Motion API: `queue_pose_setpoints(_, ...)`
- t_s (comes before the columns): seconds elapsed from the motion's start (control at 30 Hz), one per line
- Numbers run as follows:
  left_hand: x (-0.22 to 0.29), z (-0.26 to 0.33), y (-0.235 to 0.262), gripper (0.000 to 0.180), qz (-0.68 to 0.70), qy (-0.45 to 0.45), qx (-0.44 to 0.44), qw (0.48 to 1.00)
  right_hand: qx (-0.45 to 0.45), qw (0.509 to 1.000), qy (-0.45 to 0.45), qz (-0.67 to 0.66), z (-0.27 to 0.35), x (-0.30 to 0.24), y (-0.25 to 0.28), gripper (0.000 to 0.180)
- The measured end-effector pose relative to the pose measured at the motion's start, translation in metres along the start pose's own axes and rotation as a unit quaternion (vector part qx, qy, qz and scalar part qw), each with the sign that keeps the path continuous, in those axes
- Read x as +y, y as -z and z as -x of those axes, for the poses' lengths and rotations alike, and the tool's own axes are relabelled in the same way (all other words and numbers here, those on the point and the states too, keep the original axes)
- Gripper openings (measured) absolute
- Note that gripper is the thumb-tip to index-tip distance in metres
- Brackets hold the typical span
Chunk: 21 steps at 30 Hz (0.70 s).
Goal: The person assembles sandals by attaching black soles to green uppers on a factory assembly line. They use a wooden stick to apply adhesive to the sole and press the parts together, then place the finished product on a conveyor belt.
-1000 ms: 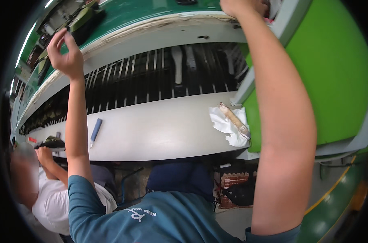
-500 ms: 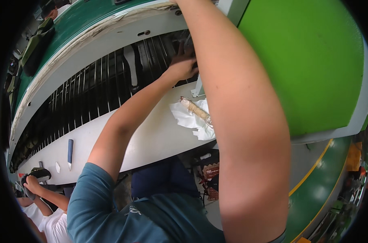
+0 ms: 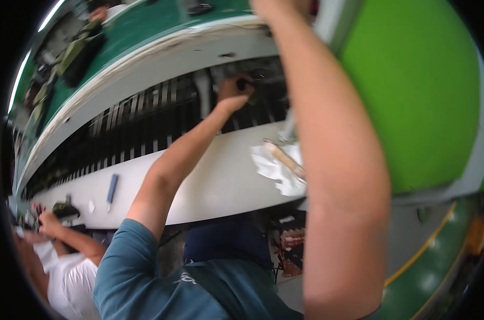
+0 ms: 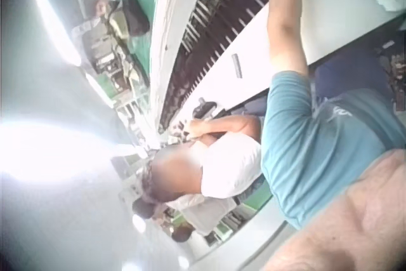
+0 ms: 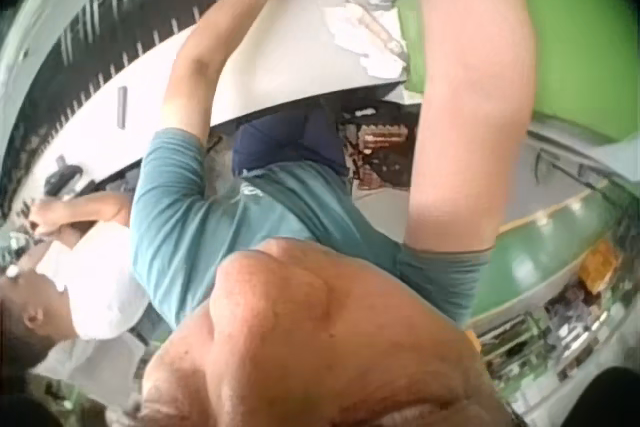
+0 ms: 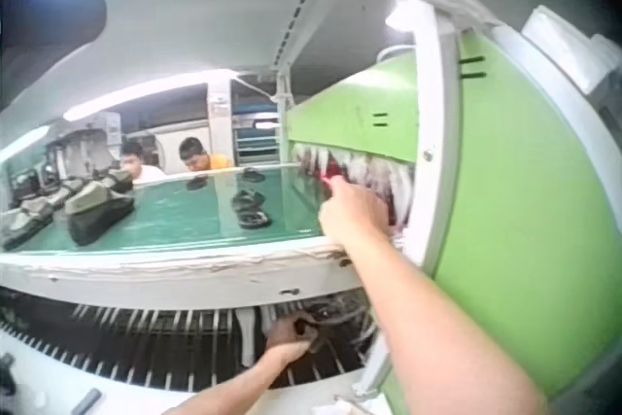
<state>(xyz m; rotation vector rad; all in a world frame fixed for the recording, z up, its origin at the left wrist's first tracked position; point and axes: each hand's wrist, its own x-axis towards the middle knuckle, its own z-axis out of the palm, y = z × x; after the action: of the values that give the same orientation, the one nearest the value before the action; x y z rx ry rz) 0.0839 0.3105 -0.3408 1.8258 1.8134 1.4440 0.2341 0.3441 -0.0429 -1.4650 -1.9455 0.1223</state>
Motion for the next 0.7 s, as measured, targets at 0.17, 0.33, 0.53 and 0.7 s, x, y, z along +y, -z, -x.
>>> queue_pose_setpoints(0.17, 0.032, 0.057, 0.112, 0.017, 0.164, 0.021, 0.045, 0.985, 0.045, 0.993, 0.031, 0.103, -0.038, 0.049, -0.022, 0.046)
queue_pose_setpoints(0.33, 0.098, 0.168, 0.228, 0.013, 0.028, -0.069, -0.040, 0.996, 0.084, 0.990, 0.072, 0.090, -0.036, 0.053, -0.023, 0.034)
queue_pose_setpoints(0.53, 0.144, 0.241, 0.249, 0.016, -0.113, -0.099, -0.083, 0.985, 0.232, 0.970, 0.059, -0.041, -0.017, 0.048, -0.018, 0.029)
queue_pose_setpoints(0.7, 0.151, 0.255, 0.226, 0.020, -0.132, -0.094, -0.097, 0.982, 0.352, 0.854, 0.191, -0.333, 0.063, 0.005, -0.001, 0.021)
